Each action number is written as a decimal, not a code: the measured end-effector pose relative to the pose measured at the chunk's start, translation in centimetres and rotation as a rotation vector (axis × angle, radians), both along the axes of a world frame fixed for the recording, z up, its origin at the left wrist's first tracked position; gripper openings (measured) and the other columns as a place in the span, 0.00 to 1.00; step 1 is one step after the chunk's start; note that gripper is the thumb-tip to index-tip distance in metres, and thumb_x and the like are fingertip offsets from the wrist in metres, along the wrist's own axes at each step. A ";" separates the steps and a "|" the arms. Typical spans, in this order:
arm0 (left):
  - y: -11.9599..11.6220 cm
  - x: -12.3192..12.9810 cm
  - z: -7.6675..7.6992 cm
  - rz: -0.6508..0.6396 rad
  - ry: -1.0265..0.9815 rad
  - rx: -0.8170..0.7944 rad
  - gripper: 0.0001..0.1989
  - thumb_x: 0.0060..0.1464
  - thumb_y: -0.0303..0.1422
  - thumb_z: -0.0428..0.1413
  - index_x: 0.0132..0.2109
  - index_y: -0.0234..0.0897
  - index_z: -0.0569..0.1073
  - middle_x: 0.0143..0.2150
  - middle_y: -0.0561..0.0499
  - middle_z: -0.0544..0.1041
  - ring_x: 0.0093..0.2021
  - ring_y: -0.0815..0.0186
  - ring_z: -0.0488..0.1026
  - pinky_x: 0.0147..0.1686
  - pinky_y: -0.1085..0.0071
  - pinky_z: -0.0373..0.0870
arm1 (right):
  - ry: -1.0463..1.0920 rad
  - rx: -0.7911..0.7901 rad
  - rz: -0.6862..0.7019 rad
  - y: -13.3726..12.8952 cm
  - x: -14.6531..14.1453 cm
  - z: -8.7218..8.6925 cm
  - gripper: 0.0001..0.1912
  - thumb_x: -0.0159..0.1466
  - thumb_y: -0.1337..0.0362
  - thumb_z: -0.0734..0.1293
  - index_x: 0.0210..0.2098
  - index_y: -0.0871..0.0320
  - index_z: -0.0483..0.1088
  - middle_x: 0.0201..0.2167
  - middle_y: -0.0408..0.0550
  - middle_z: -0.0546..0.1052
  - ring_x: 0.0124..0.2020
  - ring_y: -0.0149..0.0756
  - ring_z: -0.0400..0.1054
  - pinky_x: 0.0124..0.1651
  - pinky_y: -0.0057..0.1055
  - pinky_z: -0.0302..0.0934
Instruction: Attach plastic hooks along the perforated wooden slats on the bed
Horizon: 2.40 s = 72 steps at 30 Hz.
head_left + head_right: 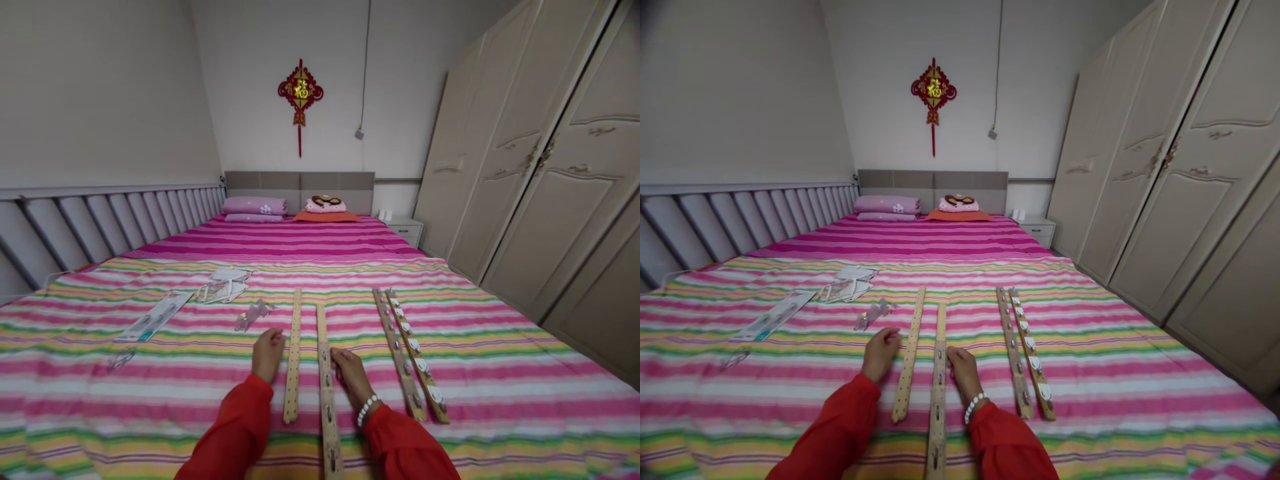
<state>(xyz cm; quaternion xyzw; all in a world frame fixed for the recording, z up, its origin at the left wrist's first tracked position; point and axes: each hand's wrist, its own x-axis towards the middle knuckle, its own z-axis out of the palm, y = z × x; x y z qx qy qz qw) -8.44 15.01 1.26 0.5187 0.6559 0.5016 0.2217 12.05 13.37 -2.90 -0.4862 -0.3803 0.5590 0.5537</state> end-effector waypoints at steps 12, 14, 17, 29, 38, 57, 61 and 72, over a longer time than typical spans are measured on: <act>0.9 -5.3 -2.2 0.080 0.159 -0.010 0.08 0.41 0.36 0.57 0.26 0.35 0.78 0.27 0.46 0.79 0.34 0.57 0.74 0.38 0.65 0.69 | 0.064 0.000 -0.007 -0.2 0.3 0.0 0.16 0.47 0.54 0.71 0.23 0.62 0.71 0.12 0.36 0.65 0.11 0.21 0.49 0.15 0.23 0.37; 0.3 -5.1 -1.8 0.103 -0.011 -0.006 0.08 0.40 0.35 0.58 0.27 0.36 0.78 0.27 0.47 0.79 0.33 0.59 0.75 0.37 0.66 0.70 | 0.071 -0.004 -0.004 -0.3 0.3 0.1 0.16 0.47 0.54 0.71 0.23 0.62 0.71 0.12 0.36 0.65 0.11 0.21 0.49 0.15 0.23 0.37; -1.0 -4.6 -0.5 0.096 -0.320 -0.016 0.08 0.38 0.33 0.62 0.30 0.34 0.79 0.29 0.49 0.80 0.32 0.63 0.75 0.35 0.70 0.71 | 0.084 -0.013 -0.005 -0.4 0.4 0.3 0.15 0.47 0.54 0.72 0.23 0.62 0.71 0.12 0.36 0.66 0.11 0.21 0.49 0.15 0.23 0.37; -5.9 1.2 5.1 -0.087 -1.102 -0.269 0.06 0.48 0.20 0.60 0.33 0.33 0.78 0.29 0.52 0.79 0.22 0.78 0.72 0.22 0.85 0.68 | 0.145 0.041 0.007 -1.2 0.6 3.4 0.12 0.46 0.59 0.74 0.25 0.61 0.73 0.15 0.37 0.68 0.12 0.20 0.50 0.16 0.22 0.40; -6.8 4.6 5.1 -0.312 -1.047 -0.336 0.11 0.38 0.29 0.68 0.33 0.33 0.80 0.29 0.50 0.80 0.26 0.76 0.72 0.23 0.85 0.64 | -0.100 0.348 0.186 -3.5 -1.2 7.5 0.15 0.50 0.62 0.73 0.38 0.54 0.79 0.31 0.44 0.74 0.29 0.31 0.65 0.34 0.29 0.60; -6.5 5.4 3.1 -0.306 -0.989 -0.457 0.15 0.35 0.31 0.67 0.33 0.32 0.75 0.26 0.53 0.77 0.22 0.76 0.69 0.21 0.83 0.61 | 0.196 0.097 0.213 -3.8 -1.0 6.3 0.06 0.47 0.65 0.72 0.22 0.59 0.71 0.13 0.37 0.67 0.15 0.24 0.56 0.21 0.23 0.50; -6.4 5.6 3.0 -0.303 -1.023 -0.472 0.13 0.34 0.29 0.66 0.30 0.32 0.73 0.23 0.54 0.75 0.21 0.76 0.70 0.21 0.82 0.61 | 0.213 0.080 0.200 -3.9 -1.0 6.5 0.07 0.47 0.64 0.72 0.22 0.60 0.71 0.14 0.38 0.69 0.16 0.25 0.59 0.21 0.23 0.52; -7.1 5.8 3.6 -0.446 -0.951 -0.451 0.12 0.36 0.29 0.65 0.33 0.32 0.76 0.27 0.50 0.78 0.26 0.74 0.72 0.26 0.81 0.63 | 0.251 0.061 0.177 -3.7 -0.8 6.0 0.09 0.47 0.62 0.73 0.24 0.59 0.70 0.14 0.39 0.71 0.15 0.26 0.61 0.22 0.24 0.53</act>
